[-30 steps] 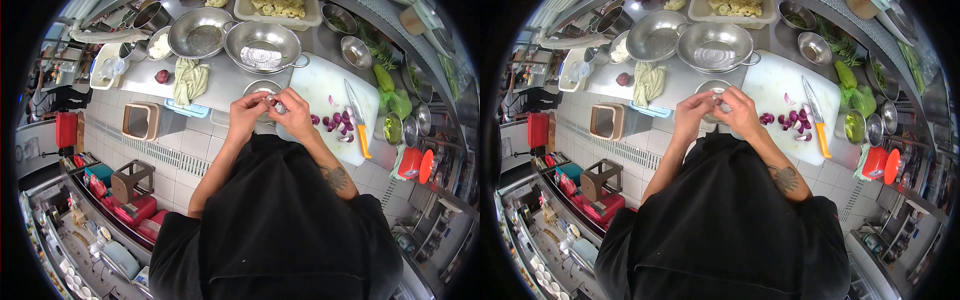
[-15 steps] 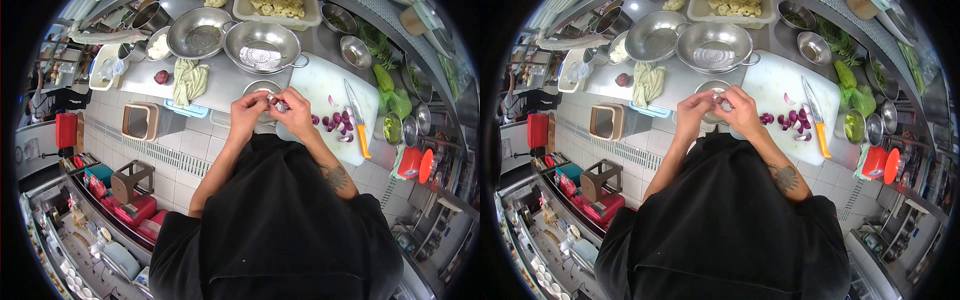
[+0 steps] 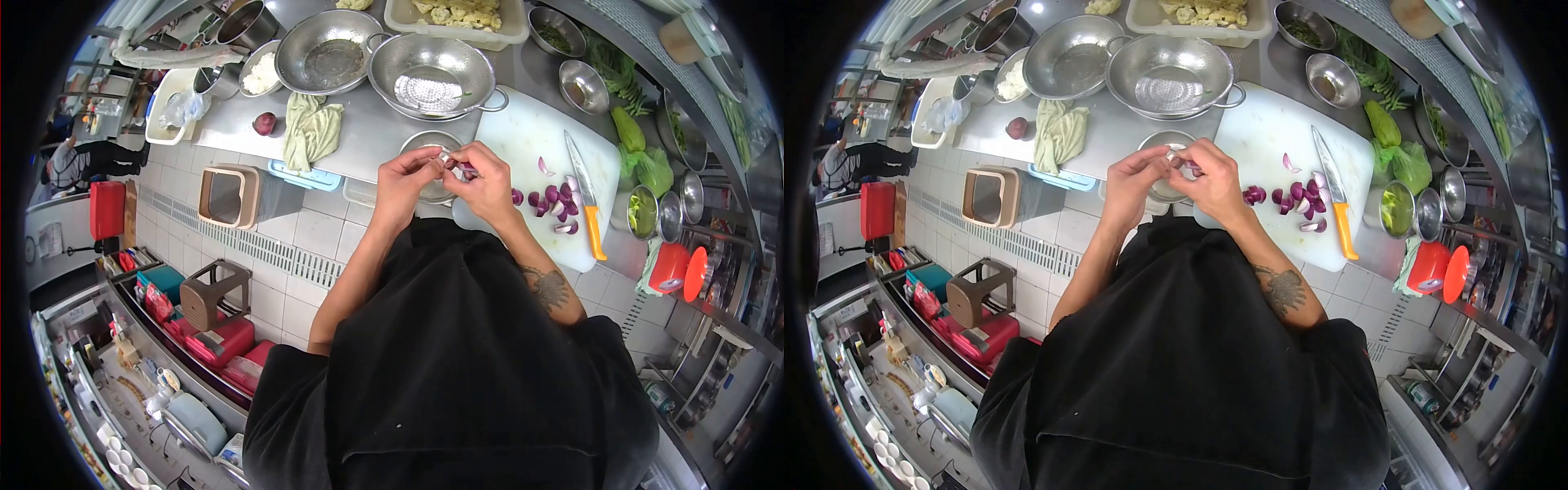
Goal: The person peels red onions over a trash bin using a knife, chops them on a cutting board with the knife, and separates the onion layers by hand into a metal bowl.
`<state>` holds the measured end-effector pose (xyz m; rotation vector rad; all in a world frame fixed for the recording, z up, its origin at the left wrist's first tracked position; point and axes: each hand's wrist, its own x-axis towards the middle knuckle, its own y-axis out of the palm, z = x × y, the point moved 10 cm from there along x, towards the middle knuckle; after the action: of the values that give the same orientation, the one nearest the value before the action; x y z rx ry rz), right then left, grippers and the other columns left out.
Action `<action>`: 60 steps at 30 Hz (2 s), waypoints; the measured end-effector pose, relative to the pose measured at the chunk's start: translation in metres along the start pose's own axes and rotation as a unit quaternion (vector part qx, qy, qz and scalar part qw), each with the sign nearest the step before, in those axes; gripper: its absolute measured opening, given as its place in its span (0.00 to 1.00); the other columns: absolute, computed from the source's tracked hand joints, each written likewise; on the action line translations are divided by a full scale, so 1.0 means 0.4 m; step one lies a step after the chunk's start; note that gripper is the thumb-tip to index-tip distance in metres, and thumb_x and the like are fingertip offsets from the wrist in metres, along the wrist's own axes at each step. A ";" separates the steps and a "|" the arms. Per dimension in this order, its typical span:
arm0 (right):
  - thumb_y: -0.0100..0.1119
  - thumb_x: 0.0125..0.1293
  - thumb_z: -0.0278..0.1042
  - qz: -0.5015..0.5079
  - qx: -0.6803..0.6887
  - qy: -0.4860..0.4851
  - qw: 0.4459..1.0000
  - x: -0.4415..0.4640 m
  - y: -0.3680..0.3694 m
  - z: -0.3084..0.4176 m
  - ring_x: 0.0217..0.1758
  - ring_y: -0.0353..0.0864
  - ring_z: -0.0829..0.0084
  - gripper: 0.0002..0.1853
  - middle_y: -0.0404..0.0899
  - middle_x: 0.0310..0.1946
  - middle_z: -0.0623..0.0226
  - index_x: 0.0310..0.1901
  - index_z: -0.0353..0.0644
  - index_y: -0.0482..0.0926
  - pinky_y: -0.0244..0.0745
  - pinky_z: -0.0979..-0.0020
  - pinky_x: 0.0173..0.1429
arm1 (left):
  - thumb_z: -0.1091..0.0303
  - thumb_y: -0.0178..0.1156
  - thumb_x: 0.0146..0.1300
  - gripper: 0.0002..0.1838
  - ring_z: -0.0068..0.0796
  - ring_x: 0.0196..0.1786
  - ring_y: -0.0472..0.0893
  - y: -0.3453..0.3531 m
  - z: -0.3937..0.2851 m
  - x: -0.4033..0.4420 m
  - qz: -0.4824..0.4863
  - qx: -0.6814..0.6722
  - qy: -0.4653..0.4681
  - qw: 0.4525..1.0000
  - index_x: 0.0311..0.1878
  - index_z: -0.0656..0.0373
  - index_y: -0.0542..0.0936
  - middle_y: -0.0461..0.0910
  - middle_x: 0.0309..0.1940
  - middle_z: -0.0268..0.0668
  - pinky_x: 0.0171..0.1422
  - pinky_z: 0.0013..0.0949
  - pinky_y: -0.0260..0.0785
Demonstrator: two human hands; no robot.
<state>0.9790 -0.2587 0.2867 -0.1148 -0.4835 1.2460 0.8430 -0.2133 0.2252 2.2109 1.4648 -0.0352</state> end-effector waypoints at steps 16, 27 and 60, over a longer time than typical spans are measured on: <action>0.71 0.56 0.25 0.060 -0.022 -0.018 0.998 -0.013 0.038 0.007 0.38 0.84 0.68 0.16 0.82 0.39 0.64 0.47 0.41 0.80 0.81 0.67 0.41 | 0.84 0.56 0.64 0.13 0.23 0.42 0.80 -0.009 0.024 0.016 -0.028 -0.026 0.011 0.999 0.51 0.66 0.79 0.82 0.41 0.38 0.49 0.27 0.74; 0.65 0.65 0.24 0.055 0.187 0.174 0.965 -0.027 0.048 -0.175 0.34 0.73 0.86 0.09 0.77 0.31 0.78 0.45 0.35 0.80 0.70 0.80 0.42 | 0.78 0.63 0.65 0.13 0.24 0.47 0.82 0.002 0.019 0.032 0.030 0.120 0.025 0.992 0.53 0.66 0.80 0.84 0.46 0.37 0.54 0.29 0.74; 0.67 0.63 0.29 0.071 0.259 0.295 0.917 -0.056 0.061 -0.147 0.32 0.73 0.86 0.11 0.80 0.33 0.74 0.46 0.35 0.84 0.67 0.81 0.36 | 0.71 0.66 0.60 0.11 0.22 0.30 0.82 0.034 -0.071 -0.027 0.026 0.338 0.142 0.930 0.45 0.65 0.86 0.85 0.29 0.38 0.35 0.29 0.74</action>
<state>0.9766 -0.2611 0.2194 -0.0709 0.3905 1.3667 0.8435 -0.2153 0.2584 2.9033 1.7322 -0.2444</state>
